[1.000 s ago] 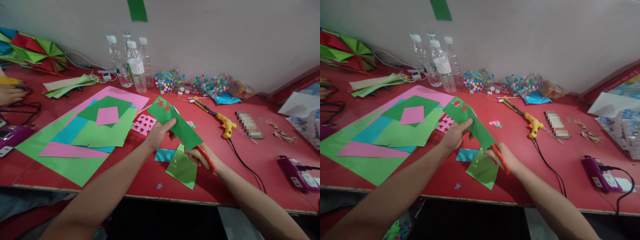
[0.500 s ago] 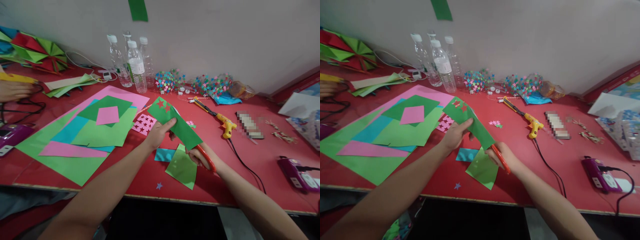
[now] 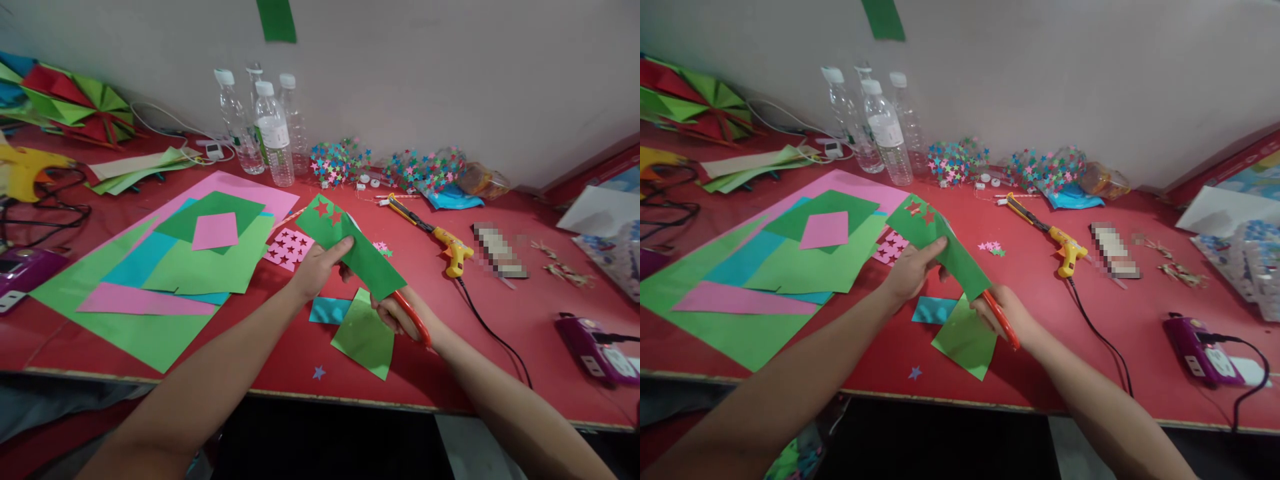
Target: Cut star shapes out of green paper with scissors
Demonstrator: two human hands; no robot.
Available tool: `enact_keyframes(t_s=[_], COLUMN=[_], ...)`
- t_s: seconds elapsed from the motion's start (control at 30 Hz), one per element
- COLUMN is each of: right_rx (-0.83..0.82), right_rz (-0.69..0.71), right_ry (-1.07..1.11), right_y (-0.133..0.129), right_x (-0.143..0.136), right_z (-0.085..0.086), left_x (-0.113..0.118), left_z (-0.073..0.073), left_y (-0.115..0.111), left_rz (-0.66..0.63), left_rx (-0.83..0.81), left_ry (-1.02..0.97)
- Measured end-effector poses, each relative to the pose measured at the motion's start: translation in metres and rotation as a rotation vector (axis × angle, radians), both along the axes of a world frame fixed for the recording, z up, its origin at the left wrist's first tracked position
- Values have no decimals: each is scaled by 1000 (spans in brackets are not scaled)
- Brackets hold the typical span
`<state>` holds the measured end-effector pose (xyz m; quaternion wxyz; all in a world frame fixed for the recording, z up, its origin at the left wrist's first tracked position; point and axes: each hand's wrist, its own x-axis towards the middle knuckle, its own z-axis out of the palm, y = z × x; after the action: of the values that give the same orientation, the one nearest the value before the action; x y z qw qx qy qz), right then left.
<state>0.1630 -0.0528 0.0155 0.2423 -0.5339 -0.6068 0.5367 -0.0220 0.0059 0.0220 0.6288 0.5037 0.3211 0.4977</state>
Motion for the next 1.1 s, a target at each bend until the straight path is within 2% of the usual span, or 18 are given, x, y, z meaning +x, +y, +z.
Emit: enact_keyframes(t_s=[0.2,0.37,0.77,1.1], right_rx=[-43,-9,-15,-80], right_rz=[13,16,42,-21], right_ry=[-21,-8,26,55], right_y=[-1,-2,4,3], right_x=[-2,-2,3,1], right_z=[9,15,13,18], left_x=[-1,-1,-3,-5], left_z=[1,1,1,4], left_y=[0,0,2,4], left_rz=[-5,8,3,19], left_rx=[16,3,20,-7], left_ry=[13,14,8,30])
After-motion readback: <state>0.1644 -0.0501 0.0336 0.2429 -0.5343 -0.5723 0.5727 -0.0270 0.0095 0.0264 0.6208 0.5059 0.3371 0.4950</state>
